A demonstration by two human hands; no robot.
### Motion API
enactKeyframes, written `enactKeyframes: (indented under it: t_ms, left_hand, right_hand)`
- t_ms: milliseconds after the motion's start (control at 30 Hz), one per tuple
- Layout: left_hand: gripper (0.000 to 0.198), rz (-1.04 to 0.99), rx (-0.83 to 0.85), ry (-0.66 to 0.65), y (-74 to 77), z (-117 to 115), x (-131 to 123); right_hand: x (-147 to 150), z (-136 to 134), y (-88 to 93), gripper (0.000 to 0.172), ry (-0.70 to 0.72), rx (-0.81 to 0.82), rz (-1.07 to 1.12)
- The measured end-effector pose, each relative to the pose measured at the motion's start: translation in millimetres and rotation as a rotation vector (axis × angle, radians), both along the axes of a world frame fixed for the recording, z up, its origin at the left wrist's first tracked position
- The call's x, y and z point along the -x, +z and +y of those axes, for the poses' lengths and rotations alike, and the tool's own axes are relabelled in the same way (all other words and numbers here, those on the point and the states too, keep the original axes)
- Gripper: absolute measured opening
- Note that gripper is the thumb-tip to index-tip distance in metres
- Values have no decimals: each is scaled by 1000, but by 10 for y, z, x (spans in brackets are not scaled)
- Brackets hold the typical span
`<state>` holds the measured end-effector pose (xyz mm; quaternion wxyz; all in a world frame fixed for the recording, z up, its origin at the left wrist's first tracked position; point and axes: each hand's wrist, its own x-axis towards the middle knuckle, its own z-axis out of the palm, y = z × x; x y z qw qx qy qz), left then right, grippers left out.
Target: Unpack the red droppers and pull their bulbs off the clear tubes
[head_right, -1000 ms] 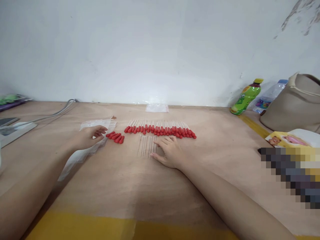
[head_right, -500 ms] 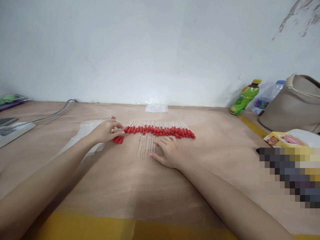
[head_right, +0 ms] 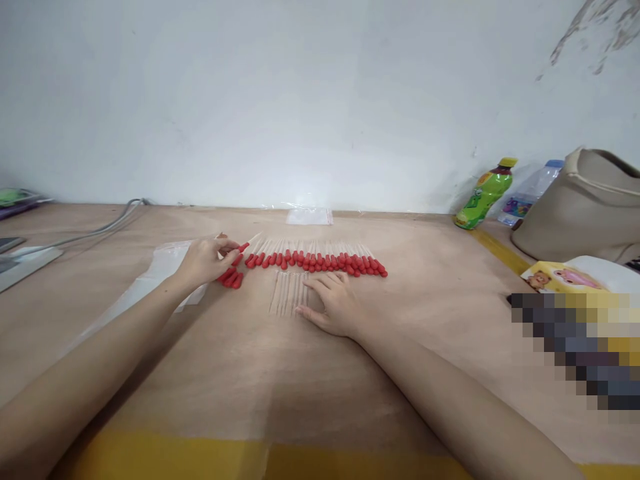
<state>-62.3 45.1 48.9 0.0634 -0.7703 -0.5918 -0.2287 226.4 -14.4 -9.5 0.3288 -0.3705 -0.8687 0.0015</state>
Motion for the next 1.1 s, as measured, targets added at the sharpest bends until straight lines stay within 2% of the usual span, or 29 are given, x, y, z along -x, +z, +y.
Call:
enactKeyframes:
  t_ms: [100, 200, 300, 400, 533, 667, 867, 1033, 1100]
  left_hand:
    - [25, -128, -153, -71, -44, -152, -78]
    - [23, -189, -240, -269, -156, -339, -244]
    - [20, -184, -258, -524, -282, -491, -427]
    - [18, -208, -218, -634, -378, -558, -539]
    - [18, -267, -157, -692, -458, -552, -555]
    - [19, -303, -136, -706, -477, -555, -523]
    - [45, -132, -195, -616, -460, -604, -608]
    - [20, -96, -323, -663, -531, -581, -740]
    - [17, -96, -355, -668, -546, -583, -764]
  right_hand:
    - [7, 16, -36, 49, -50, -76, 82]
    - [4, 38, -56, 57, -125, -186, 163]
    - [-13, 59, -50, 55, -143, -257, 130]
    - [-28, 79, -44, 46, -101, -260, 36]
    - [-30, 96, -49, 30, -38, -233, -11]
    - [-24, 88, -52, 15, 8, -220, 0]
    - [3, 71, -61, 13, 39, -237, 34]
    - [32, 54, -57, 13, 98, -232, 23]
    - [36, 47, -51, 13, 100, -218, 9]
